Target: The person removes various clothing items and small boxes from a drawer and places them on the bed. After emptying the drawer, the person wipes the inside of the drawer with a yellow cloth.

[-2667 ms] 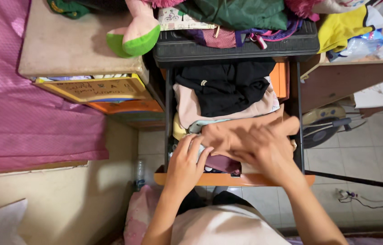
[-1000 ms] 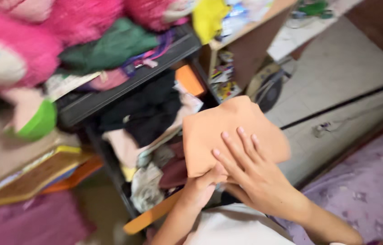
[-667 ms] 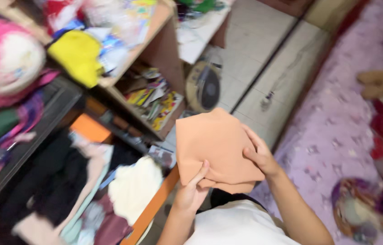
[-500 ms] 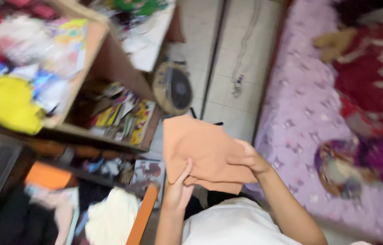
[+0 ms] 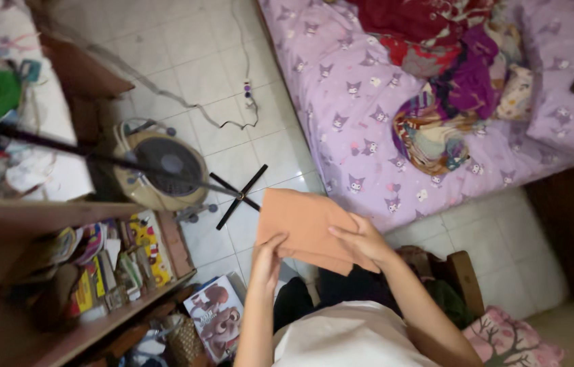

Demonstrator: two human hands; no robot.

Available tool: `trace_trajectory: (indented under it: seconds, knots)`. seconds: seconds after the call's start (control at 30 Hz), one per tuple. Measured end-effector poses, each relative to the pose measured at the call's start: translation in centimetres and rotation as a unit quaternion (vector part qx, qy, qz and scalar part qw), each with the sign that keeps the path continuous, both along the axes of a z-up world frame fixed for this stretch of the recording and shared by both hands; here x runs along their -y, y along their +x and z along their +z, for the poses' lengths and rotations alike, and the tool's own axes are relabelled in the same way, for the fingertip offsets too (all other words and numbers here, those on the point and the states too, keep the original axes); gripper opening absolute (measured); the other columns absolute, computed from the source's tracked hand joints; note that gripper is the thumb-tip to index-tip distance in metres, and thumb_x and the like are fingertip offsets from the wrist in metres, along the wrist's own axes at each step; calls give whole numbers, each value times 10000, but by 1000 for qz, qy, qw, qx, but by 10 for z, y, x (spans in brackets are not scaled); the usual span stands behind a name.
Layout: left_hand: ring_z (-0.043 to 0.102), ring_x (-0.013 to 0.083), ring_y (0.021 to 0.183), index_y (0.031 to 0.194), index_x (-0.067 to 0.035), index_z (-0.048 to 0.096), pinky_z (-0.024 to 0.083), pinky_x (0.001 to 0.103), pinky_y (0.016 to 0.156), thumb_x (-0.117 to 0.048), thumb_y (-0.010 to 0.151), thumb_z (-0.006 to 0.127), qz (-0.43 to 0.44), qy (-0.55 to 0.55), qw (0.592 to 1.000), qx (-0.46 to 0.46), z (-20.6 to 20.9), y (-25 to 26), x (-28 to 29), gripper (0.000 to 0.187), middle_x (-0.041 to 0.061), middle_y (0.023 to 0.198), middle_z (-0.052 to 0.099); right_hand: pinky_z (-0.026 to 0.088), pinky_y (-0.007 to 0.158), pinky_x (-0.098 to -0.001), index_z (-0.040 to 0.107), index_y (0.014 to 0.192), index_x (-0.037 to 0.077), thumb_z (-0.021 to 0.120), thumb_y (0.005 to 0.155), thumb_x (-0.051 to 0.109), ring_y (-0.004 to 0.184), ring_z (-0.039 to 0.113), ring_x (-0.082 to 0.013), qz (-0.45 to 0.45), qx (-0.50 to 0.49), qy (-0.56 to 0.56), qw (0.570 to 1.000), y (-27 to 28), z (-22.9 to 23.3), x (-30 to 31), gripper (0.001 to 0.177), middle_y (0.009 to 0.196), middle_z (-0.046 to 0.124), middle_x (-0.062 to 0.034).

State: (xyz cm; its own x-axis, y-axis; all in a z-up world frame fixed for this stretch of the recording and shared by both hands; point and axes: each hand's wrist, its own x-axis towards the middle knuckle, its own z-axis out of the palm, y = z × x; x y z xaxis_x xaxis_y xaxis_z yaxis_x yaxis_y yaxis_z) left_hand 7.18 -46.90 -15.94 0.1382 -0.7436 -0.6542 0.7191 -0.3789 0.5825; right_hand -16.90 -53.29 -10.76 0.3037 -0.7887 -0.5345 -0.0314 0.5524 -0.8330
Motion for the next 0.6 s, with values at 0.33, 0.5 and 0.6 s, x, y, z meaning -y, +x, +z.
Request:
trace_trajectory:
  seconds: [0.33, 0.5, 0.6]
  knots:
    - [710, 232, 984, 1251, 1, 636, 593, 354, 821, 62, 858, 673, -140, 30, 981, -131, -194, -166, 174, 399, 119, 1104, 730, 581, 786, -345, 669, 1286, 0, 769, 880, 175, 917, 683, -163, -117, -78, 97, 985, -164, -142, 129, 453, 1103, 726, -96]
    - [644, 180, 834, 1199, -41, 646, 504, 328, 685, 45, 849, 593, -196, 96, 976, -20, -239, -240, 253, 364, 90, 997, 695, 503, 705, -361, 629, 1358, 76, 715, 903, 166, 852, 598, -174, -127, -143, 130, 973, -209, -192, 199, 472, 1066, 684, -87]
    - [613, 143, 776, 1194, -66, 653, 513, 307, 660, 7, 858, 579, -196, 137, 971, 20, -269, -268, 282, 351, 53, 966, 690, 557, 796, -315, 573, 1391, 84, 642, 888, 110, 948, 657, -158, -85, -172, 28, 981, -224, -197, 235, 508, 1135, 722, -58]
